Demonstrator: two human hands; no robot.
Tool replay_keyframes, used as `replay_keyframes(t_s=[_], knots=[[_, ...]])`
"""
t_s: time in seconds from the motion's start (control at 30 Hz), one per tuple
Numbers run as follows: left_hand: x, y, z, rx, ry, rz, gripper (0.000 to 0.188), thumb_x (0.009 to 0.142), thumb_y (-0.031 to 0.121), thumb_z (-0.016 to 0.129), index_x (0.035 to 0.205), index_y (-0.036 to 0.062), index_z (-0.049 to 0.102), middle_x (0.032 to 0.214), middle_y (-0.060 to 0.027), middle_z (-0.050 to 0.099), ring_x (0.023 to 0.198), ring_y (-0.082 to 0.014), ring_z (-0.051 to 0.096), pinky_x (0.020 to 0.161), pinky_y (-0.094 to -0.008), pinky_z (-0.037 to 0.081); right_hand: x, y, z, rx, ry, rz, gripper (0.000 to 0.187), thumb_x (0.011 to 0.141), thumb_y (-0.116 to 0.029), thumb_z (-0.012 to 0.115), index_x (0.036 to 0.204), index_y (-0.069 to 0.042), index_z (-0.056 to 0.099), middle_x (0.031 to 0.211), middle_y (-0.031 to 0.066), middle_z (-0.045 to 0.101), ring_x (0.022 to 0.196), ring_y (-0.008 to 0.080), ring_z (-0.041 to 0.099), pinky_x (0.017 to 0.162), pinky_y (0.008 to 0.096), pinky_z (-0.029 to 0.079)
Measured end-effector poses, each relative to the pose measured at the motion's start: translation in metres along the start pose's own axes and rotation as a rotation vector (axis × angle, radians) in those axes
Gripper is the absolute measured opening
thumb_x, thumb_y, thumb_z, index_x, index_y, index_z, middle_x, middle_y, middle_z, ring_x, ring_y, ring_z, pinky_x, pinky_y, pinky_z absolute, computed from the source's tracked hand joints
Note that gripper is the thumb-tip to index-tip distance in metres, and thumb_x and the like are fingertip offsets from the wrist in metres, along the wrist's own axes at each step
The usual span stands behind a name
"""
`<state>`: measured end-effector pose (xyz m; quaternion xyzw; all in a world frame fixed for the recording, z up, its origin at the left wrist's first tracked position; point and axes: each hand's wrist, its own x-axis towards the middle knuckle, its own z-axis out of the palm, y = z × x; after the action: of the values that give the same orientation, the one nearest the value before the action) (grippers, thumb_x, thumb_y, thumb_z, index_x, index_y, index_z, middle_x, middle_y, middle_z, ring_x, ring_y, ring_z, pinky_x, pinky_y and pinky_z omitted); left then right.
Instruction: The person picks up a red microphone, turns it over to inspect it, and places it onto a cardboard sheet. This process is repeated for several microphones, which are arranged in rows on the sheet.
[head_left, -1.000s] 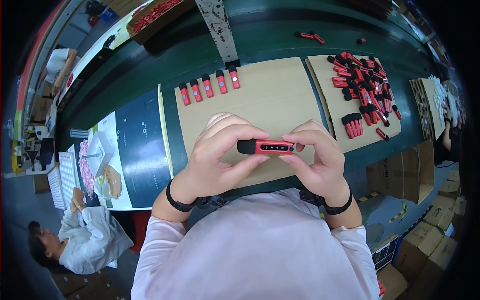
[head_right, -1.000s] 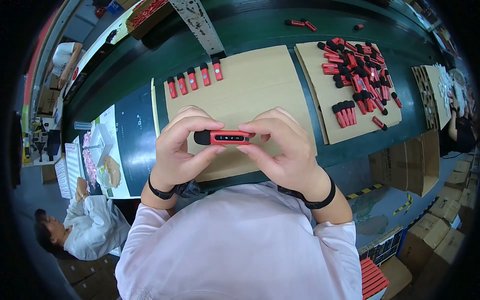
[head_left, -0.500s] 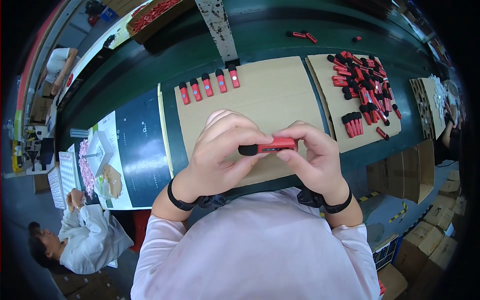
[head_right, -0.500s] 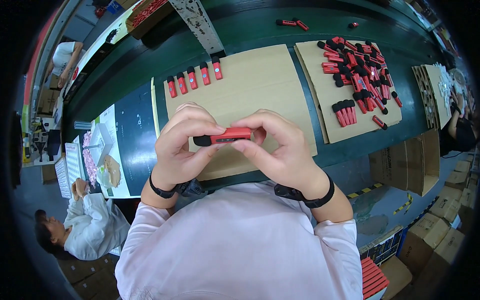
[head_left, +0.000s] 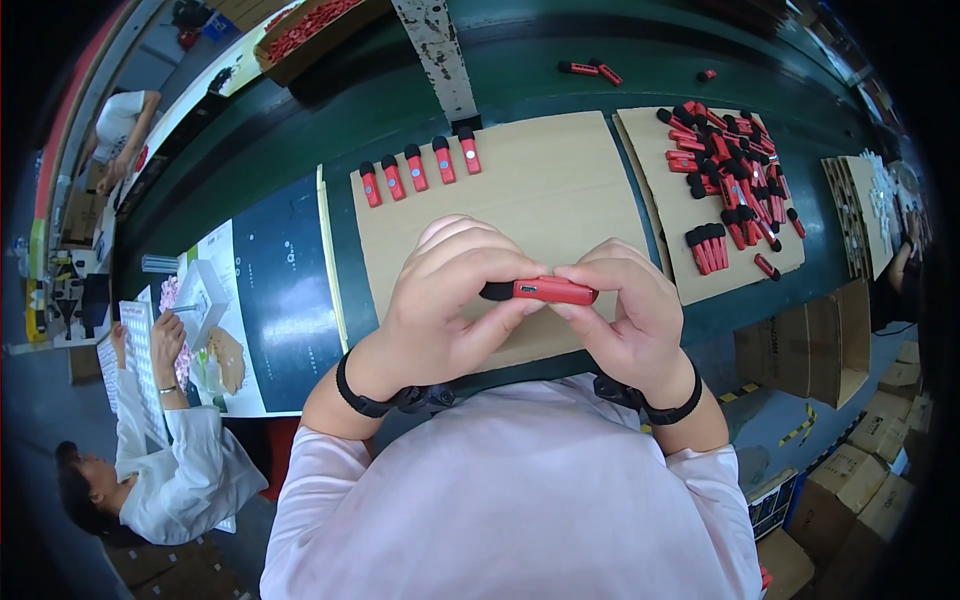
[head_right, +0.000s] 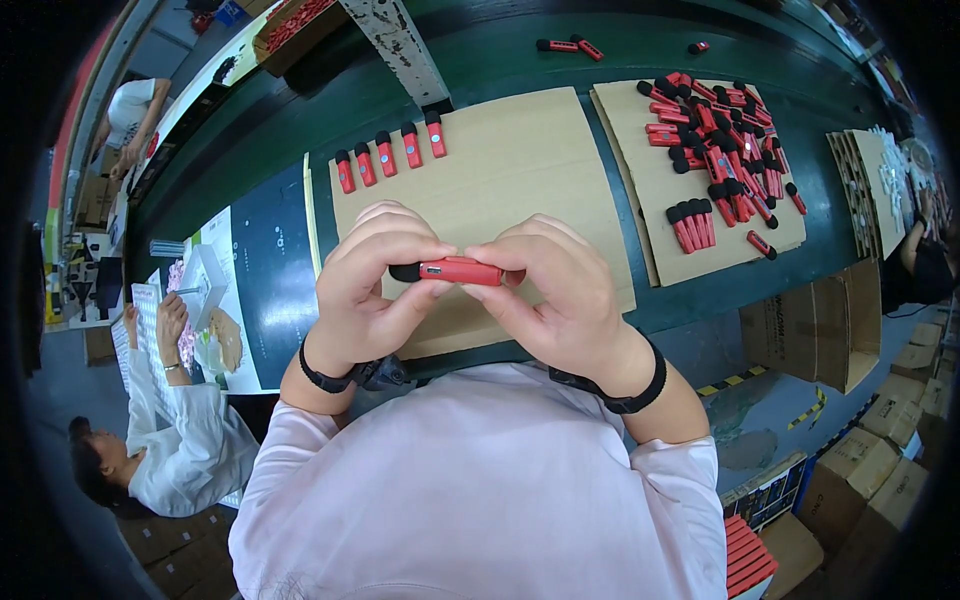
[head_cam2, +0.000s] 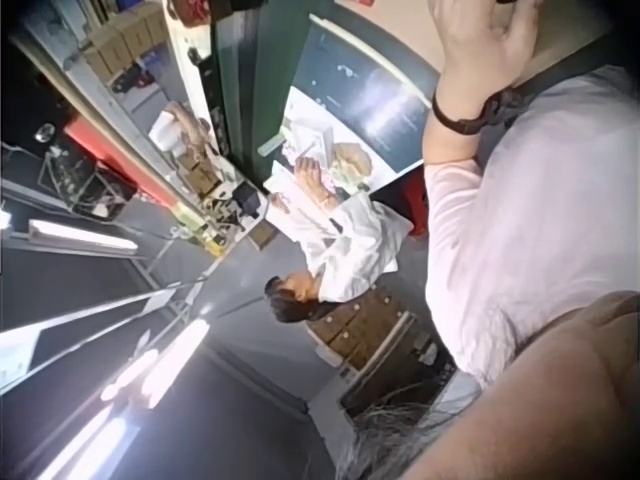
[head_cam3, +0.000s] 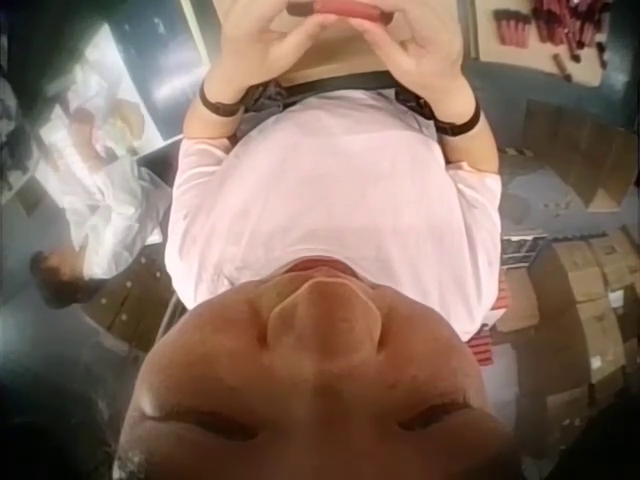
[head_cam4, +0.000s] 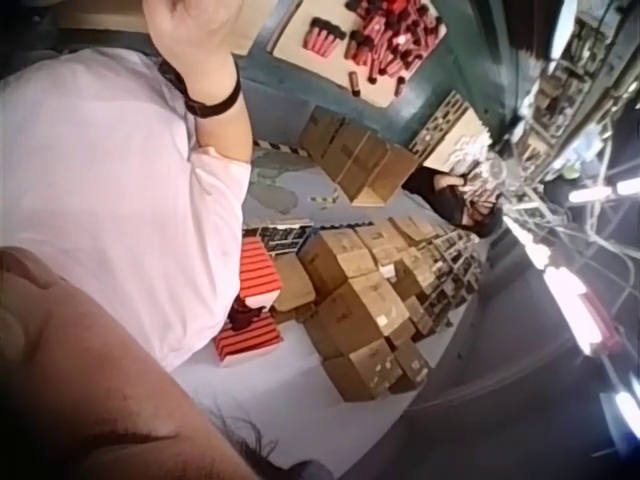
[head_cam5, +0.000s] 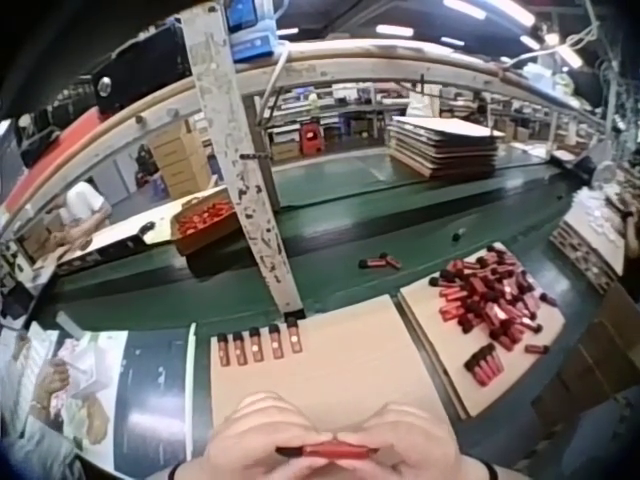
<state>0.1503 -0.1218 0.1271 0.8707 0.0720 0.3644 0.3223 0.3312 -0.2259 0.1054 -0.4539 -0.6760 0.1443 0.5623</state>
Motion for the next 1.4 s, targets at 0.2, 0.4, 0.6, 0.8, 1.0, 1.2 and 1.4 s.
replay_keyframes(t_s=[0.2,0.4,0.6,0.8,1.0,1.2,1.4], knots=[[-0.007,-0.005,0.0,-0.282,0.063,-0.276,0.034,0.075,0.006,0.076,0.106,0.0036,0.062,0.098,-0.0051,0.064,0.084,-0.0174,0.06,0.081,-0.0328,0.044,-0.004,0.007,0.001,-0.111,-0.004,-0.063,0.031,0.075,-0.001,0.075,0.104,-0.001,0.062,0.081,0.0103,0.064,0.071,0.0224,0.059,0.066,0.0314,0.045],[-0.018,-0.018,-0.008,-0.518,0.039,-0.433,0.036,0.081,0.003,0.072,0.114,0.0013,0.057,0.108,-0.0043,0.06,0.092,-0.0115,0.058,0.083,-0.0293,0.047,0.009,-0.001,-0.001,-0.141,-0.167,-0.077,0.038,0.075,-0.002,0.075,0.109,-0.003,0.061,0.09,0.0121,0.063,0.077,0.0244,0.059,0.068,0.0321,0.046],[-0.019,-0.017,-0.01,-0.554,0.014,-0.517,0.041,0.079,-0.005,0.07,0.116,0.0009,0.053,0.1,-0.0046,0.06,0.093,-0.01,0.059,0.08,-0.024,0.048,0.018,0.0,0.0,-0.115,-0.213,0.05,0.037,0.076,0.001,0.072,0.111,-0.002,0.06,0.095,0.0112,0.06,0.08,0.0223,0.059,0.071,0.0298,0.047],[-0.017,-0.015,-0.006,-0.636,-0.002,-0.596,0.044,0.079,-0.005,0.07,0.118,0.0011,0.05,0.095,-0.0051,0.062,0.089,-0.0108,0.061,0.08,-0.0242,0.049,0.031,0.005,0.004,0.131,-0.366,0.3,0.026,0.081,0.004,0.066,0.107,-0.001,0.062,0.095,0.0076,0.059,0.082,0.0152,0.059,0.072,0.0253,0.049],[-0.026,-0.032,-0.01,-0.565,0.105,-0.587,0.042,0.08,-0.003,0.07,0.117,0.0018,0.05,0.094,-0.0063,0.065,0.087,-0.0115,0.063,0.078,-0.0238,0.049,0.051,0.012,0.005,0.108,-0.461,0.371,0.019,0.085,0.002,0.064,0.104,-0.001,0.063,0.094,0.0059,0.06,0.083,0.0116,0.059,0.072,0.0234,0.05],[-0.068,-0.094,-0.051,-0.36,0.443,-0.646,0.024,0.085,0.002,0.067,0.106,-0.0001,0.058,0.091,-0.004,0.065,0.083,-0.0087,0.061,0.075,-0.0217,0.048,0.077,0.032,-0.005,-0.059,-0.492,0.526,0.015,0.088,-0.001,0.062,0.103,0.0,0.061,0.092,0.0032,0.061,0.081,0.0085,0.058,0.072,0.0226,0.048],[-0.103,-0.145,-0.077,-0.147,0.589,-0.817,0.012,0.087,0.004,0.066,0.096,-0.001,0.062,0.086,-0.0018,0.064,0.078,-0.0058,0.058,0.072,-0.0202,0.047,0.104,0.07,-0.007,-0.178,-0.503,0.511,0.015,0.089,-0.003,0.063,0.103,0.0,0.06,0.091,0.0022,0.061,0.078,0.0075,0.056,0.072,0.0223,0.047]])
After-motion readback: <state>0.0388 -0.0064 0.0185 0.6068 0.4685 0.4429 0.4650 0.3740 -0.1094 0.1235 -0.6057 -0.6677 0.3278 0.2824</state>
